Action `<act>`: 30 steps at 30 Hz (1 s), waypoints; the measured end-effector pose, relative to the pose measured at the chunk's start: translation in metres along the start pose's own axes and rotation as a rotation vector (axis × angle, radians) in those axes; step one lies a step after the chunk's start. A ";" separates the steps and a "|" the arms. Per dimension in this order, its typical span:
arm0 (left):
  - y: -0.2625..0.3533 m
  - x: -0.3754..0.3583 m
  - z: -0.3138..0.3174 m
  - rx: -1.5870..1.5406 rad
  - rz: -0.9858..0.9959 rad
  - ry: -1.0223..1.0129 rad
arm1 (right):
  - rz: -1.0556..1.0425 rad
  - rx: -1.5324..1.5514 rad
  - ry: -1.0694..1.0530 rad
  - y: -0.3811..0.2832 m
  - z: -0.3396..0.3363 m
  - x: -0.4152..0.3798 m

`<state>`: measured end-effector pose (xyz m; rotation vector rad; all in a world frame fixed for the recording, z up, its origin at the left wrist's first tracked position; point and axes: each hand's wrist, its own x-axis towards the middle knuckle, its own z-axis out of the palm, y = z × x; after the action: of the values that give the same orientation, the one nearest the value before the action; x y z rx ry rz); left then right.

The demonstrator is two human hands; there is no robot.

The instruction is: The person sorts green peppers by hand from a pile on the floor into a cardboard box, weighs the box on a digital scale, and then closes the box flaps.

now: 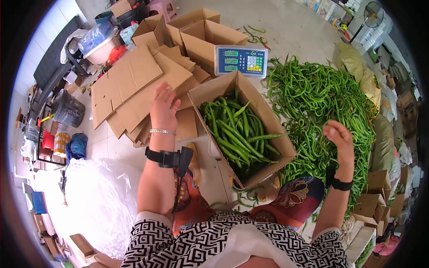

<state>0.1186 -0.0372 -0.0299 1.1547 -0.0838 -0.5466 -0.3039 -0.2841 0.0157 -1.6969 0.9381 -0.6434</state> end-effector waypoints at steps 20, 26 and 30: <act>-0.042 -0.004 0.045 1.070 0.439 -0.516 | 0.473 0.205 0.035 0.249 -0.050 -0.089; -0.053 -0.023 0.065 1.086 0.480 -0.643 | 0.622 0.308 0.245 0.258 -0.034 -0.105; -0.057 -0.007 0.058 1.005 0.405 -0.551 | 0.627 0.413 0.289 0.285 -0.032 -0.122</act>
<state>0.0719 -0.0993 -0.0545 1.8541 -1.1474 -0.4409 -0.4740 -0.2417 -0.2414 -0.8853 1.3547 -0.6045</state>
